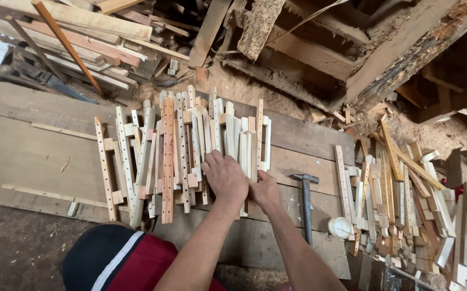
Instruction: Assemble wooden frames by applying glue to slats and hammering them into place.
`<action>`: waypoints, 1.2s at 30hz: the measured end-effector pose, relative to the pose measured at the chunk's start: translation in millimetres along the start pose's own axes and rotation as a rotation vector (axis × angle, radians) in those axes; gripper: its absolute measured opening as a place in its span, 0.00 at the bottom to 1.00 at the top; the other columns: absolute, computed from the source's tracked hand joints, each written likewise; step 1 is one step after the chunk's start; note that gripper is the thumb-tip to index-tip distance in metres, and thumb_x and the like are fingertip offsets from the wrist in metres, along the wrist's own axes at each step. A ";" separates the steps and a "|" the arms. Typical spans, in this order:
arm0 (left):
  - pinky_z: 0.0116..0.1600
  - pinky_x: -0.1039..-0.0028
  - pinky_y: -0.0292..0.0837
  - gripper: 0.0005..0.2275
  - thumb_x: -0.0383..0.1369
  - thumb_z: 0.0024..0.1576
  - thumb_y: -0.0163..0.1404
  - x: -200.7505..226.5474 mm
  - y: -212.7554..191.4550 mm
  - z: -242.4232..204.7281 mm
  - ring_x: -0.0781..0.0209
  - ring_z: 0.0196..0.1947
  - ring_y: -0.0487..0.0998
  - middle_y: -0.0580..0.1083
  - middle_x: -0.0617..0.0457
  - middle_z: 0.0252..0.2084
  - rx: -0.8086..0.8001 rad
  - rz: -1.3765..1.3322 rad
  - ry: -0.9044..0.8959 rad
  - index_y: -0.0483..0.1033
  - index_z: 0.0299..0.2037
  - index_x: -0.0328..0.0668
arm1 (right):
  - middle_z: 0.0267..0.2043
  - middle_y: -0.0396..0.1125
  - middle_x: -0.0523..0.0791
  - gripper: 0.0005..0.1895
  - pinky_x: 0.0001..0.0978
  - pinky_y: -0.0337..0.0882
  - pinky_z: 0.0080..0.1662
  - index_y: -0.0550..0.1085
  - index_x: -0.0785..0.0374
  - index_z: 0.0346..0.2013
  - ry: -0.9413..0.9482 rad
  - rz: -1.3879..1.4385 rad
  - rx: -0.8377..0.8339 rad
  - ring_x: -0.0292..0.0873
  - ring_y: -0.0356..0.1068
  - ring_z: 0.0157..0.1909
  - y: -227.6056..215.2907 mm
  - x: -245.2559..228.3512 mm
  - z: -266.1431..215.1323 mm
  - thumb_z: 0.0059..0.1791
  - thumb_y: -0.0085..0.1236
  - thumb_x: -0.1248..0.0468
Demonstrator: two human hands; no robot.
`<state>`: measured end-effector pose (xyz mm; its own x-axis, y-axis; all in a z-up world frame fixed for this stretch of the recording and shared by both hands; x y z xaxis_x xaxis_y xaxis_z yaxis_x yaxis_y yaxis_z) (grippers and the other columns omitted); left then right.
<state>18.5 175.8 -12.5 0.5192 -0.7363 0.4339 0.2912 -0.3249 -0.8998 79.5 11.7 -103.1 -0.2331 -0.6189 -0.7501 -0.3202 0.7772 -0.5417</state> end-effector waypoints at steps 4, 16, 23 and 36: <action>0.53 0.59 0.53 0.05 0.29 0.48 0.54 6.8 -17.0 -1.6 0.46 0.48 0.62 0.64 0.43 0.41 0.047 -0.064 0.001 0.72 0.28 0.36 | 0.16 0.61 0.45 0.21 0.34 0.66 0.35 0.80 0.55 0.30 -0.021 -0.015 0.055 0.38 0.62 0.27 -14.4 -10.0 -10.4 0.40 0.72 0.43; 0.48 0.48 0.73 0.12 0.24 0.52 0.51 31.0 -145.4 -22.7 0.26 0.60 0.64 0.58 0.29 0.61 0.013 -0.623 -0.021 0.72 0.40 0.15 | 0.25 0.68 0.54 0.23 0.55 0.67 0.41 0.75 0.59 0.28 -0.116 -0.291 0.280 0.63 0.72 0.39 -53.9 -88.6 -67.5 0.38 0.66 0.42; 0.43 0.53 0.82 0.11 0.25 0.55 0.54 -22.0 -238.9 -12.8 0.31 0.44 0.78 0.54 0.25 0.63 0.027 -0.680 -0.138 0.71 0.39 0.17 | 0.26 0.72 0.53 0.22 0.44 0.74 0.42 0.79 0.60 0.30 -0.279 -0.155 0.168 0.53 0.74 0.37 -6.2 -228.0 -143.0 0.35 0.74 0.47; 0.55 0.41 0.70 0.31 0.40 0.60 0.47 -265.6 -114.2 40.0 0.36 0.61 0.71 0.59 0.43 0.72 -0.091 -0.350 -0.600 0.55 0.72 0.34 | 0.48 0.75 0.51 0.32 0.48 0.71 0.56 0.73 0.60 0.60 -0.321 -0.269 -0.222 0.56 0.73 0.57 99.4 -245.2 -141.8 0.48 0.56 0.43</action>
<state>-120.5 432.2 -23.2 0.7690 -0.1330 0.6253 0.4672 -0.5507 -0.6917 -25.3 224.6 80.8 0.1692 -0.7016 -0.6922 -0.5268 0.5292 -0.6651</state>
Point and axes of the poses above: each hand's wrist, its own z-axis towards the middle knuckle, its own y-axis out of the palm, x = y × z, the point moved 7 cm from there along z, towards the middle knuckle
